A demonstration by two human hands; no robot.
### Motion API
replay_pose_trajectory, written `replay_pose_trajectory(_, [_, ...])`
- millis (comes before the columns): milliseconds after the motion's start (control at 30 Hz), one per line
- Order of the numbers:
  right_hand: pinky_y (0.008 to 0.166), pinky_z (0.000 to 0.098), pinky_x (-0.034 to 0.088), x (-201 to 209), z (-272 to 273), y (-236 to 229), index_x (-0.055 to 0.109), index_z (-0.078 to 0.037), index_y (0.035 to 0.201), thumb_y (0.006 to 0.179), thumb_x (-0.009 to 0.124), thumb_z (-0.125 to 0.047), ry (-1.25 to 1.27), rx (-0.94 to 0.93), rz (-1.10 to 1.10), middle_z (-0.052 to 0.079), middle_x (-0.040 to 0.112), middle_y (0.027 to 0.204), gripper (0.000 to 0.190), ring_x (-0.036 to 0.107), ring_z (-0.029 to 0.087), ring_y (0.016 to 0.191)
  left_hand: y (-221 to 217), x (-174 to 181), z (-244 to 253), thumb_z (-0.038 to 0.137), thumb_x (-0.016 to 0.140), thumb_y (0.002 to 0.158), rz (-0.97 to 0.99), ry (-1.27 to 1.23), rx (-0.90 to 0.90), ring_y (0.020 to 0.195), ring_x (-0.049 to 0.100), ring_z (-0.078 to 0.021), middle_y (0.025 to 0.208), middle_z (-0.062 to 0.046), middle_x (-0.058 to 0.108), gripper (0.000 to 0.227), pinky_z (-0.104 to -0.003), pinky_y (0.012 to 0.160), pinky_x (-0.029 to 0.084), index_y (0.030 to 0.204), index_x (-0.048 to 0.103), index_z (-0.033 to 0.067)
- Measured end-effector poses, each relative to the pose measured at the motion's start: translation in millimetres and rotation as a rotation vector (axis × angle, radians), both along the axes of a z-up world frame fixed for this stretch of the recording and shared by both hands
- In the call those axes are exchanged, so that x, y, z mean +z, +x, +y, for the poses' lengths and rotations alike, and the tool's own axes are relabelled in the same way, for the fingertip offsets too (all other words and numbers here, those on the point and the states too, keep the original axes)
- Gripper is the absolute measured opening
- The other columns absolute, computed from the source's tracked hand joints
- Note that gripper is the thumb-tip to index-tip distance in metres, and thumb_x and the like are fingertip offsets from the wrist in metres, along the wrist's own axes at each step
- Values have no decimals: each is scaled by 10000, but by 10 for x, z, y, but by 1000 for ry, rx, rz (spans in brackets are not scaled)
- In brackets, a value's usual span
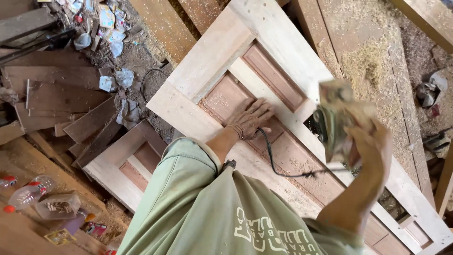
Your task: Planing wooden door frames using manual and electric planers
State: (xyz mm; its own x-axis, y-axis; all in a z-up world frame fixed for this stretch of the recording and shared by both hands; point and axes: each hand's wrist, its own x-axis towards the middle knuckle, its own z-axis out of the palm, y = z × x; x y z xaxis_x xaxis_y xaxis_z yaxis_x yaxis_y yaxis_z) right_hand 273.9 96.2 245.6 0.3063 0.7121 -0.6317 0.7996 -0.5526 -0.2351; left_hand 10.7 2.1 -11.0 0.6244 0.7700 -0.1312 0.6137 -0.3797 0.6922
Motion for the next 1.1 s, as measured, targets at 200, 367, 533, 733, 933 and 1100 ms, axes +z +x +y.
replay_pose_trajectory(200, [871, 437, 528, 322, -1192, 151, 681, -69, 1232, 904, 712, -103, 72, -550, -136, 74, 687, 1039, 332, 610, 269, 960, 0, 26, 17, 745, 190, 980, 123, -37, -60, 1580, 70, -272, 1696, -26, 224, 807, -505, 1260, 7, 1588, 354, 241])
replay_pose_trajectory(367, [853, 387, 556, 333, -2111, 67, 552, 18, 1409, 898, 685, -135, 194, -833, -1, 132, 671, 1166, 550, 628, 259, 1023, 57, -107, -117, 889, 218, 868, 122, 31, 7, 1576, 100, -286, 1696, -32, 234, 969, -549, 1257, 59, 1576, 365, 244])
replay_pose_trajectory(533, [705, 429, 468, 621, -2541, -378, 616, -27, 1272, 861, 661, -169, 257, -949, 92, 127, 623, 979, 438, 562, 267, 841, -256, -127, 87, 1012, 184, 773, -32, 318, -139, 1501, 230, -339, 1651, -99, 244, 1176, -567, 1159, 245, 1655, 110, 238])
replay_pose_trajectory(733, [613, 328, 478, 216, -3417, -29, 711, -24, 1226, 792, 770, -184, 326, -960, 30, 102, 679, 917, 466, 590, 202, 751, -881, 437, 909, 914, -206, 676, 336, 115, -52, 1566, 109, -381, 1712, -92, 78, 1231, -651, 1231, 70, 1611, 45, 153])
replay_pose_trajectory(933, [682, 333, 518, -98, -4153, -13, 696, 10, 1271, 787, 850, -235, 437, -1008, -146, 124, 694, 1027, 564, 619, 208, 840, -1122, 209, 1602, 678, 35, 999, 601, -15, 50, 1575, -61, -378, 1731, -68, -63, 815, -638, 1242, -20, 1663, -11, 208])
replay_pose_trajectory(1100, [625, 448, 580, 0, -4202, -466, 627, 28, 1349, 770, 918, -269, 385, -1190, -345, 188, 694, 1112, 713, 694, 326, 810, -1239, 187, 1802, 678, 65, 1030, 620, -11, -26, 1587, -57, -390, 1712, -79, -157, 767, -613, 1258, -13, 1663, -87, 273])
